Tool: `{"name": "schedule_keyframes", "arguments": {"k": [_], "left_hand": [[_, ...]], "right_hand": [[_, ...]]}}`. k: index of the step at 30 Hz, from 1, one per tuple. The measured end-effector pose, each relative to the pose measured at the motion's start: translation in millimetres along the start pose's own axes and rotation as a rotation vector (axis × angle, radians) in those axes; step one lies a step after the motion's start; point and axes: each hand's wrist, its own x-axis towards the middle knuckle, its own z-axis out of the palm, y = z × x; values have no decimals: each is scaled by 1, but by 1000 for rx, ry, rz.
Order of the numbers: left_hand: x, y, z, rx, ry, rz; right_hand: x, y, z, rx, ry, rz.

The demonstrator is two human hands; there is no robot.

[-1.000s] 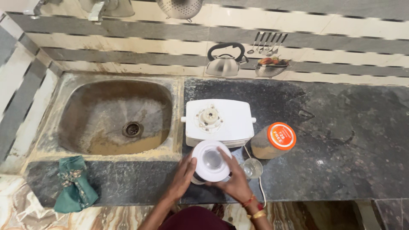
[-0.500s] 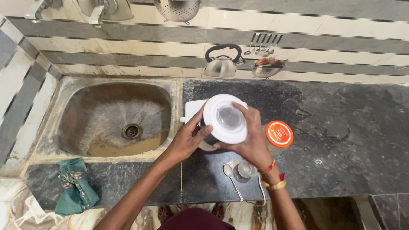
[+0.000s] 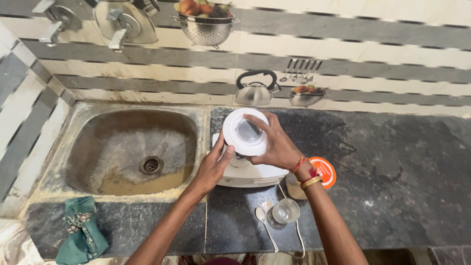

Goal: The person spoons powder from a plastic jar into a blender jar, attaches the jar to the blender base and runs the blender while holding the lid. They then remove the jar, open it and spoon the blended powder into a small cup.

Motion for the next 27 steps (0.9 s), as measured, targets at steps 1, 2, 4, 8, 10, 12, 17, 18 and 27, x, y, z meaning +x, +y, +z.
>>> {"name": "schedule_keyframes", "arguments": {"k": [1,2,4,8,10,12,17,18,27], "left_hand": [[3,-1,0,-2,4,16],[3,-4,1,-5,6,25],[7,-8,1,4,25,-5],[15,-15,5,-35,57,-19],[21,-18,5,-31,77,-19],[24,-21,6,-51,99,16],[22,-24,12,-9,120,-41],[22,-24,13,-28,132,-53],[35,-33,4,-118,120,46]], "right_hand": [[2,4,1,-5,-7,1],[4,7,3,-6,-12,1],[6,13,4,-13,-17,6],[12,21,9,-33,-23,38],[13,22,12,-44,-20,50],[11,22,16,-35,9,24],[8,20,18,-48,39,28],[7,19,18,-54,50,40],[6,-9,34,-95,187,291]]}}
